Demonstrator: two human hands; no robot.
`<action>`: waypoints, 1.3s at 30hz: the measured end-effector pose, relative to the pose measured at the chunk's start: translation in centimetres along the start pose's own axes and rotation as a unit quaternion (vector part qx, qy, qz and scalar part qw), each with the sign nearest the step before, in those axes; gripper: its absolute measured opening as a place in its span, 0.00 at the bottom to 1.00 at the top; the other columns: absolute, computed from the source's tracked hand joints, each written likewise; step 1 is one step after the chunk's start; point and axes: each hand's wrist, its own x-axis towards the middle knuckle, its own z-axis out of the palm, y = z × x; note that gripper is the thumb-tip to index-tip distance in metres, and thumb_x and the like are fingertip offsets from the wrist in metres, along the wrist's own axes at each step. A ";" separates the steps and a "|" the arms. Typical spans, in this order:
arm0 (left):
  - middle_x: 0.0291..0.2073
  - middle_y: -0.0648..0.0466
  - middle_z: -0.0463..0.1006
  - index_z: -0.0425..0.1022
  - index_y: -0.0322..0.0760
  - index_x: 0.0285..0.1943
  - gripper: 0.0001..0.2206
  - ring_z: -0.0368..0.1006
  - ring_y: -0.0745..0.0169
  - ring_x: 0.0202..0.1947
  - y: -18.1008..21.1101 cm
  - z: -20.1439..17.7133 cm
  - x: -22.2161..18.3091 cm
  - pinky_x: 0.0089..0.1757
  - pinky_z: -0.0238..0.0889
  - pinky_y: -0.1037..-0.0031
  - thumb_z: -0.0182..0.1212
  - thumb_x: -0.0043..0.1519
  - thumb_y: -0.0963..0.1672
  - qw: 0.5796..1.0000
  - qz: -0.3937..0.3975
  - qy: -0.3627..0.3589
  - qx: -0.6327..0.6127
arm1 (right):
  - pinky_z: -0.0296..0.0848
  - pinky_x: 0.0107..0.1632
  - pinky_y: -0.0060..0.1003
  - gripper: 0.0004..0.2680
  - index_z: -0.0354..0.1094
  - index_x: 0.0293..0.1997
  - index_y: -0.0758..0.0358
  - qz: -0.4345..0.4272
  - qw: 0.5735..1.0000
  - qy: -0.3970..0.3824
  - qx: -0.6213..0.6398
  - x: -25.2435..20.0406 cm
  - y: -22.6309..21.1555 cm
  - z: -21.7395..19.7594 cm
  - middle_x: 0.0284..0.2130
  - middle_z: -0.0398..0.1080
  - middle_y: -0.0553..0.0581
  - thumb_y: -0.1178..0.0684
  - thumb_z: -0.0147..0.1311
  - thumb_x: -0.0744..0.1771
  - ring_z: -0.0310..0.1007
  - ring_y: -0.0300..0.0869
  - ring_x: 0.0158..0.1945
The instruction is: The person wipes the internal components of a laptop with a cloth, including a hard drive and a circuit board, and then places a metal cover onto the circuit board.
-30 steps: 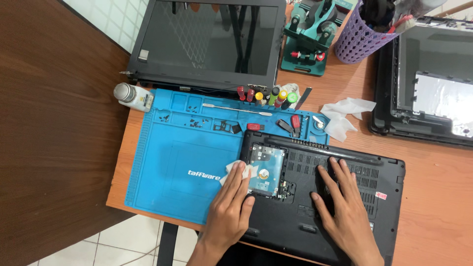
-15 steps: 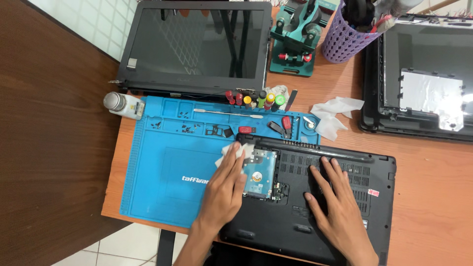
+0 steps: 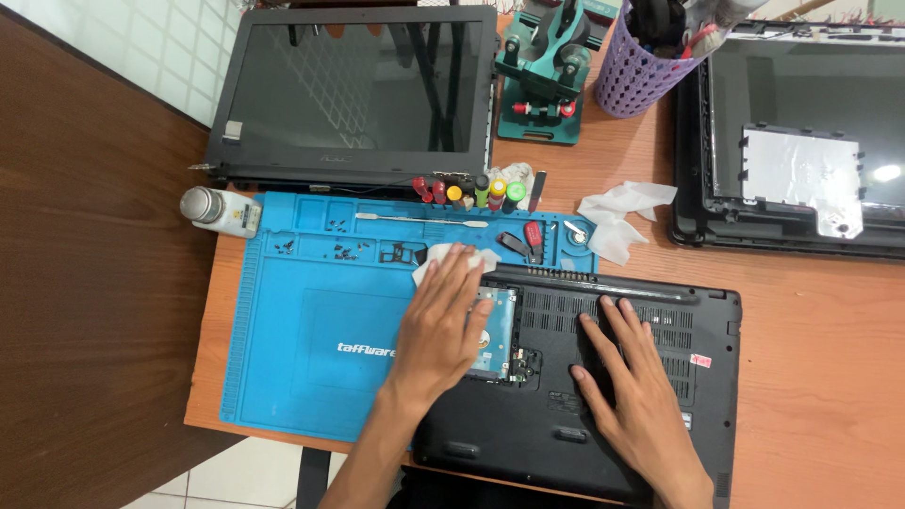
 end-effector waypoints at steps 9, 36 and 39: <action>0.67 0.34 0.69 0.70 0.22 0.66 0.21 0.61 0.38 0.71 -0.2 0.3 -0.2 0.65 0.56 0.53 0.51 0.70 0.46 0.999 -0.022 0.030 0.012 | 0.48 0.72 0.56 0.22 0.61 0.67 0.61 0.002 1.000 -0.005 0.001 -0.1 0.2 0.0 0.70 0.55 0.64 0.52 0.56 0.65 0.47 0.58 0.75; 0.70 0.40 0.68 0.69 0.28 0.68 0.21 0.61 0.46 0.74 -0.3 0.0 -0.3 0.71 0.49 0.54 0.46 0.73 0.47 0.996 0.074 -0.039 -0.027 | 0.47 0.72 0.57 0.22 0.60 0.68 0.60 0.010 1.000 -0.015 0.007 -0.2 0.7 0.1 0.70 0.54 0.63 0.51 0.55 0.65 0.46 0.58 0.76; 0.70 0.42 0.69 0.70 0.29 0.68 0.21 0.62 0.46 0.73 -0.6 0.1 -0.5 0.70 0.50 0.55 0.45 0.73 0.48 0.993 0.086 -0.066 -0.037 | 0.47 0.72 0.57 0.22 0.61 0.67 0.60 0.011 1.000 -0.014 0.006 -0.3 0.6 0.1 0.70 0.54 0.62 0.51 0.55 0.65 0.46 0.58 0.76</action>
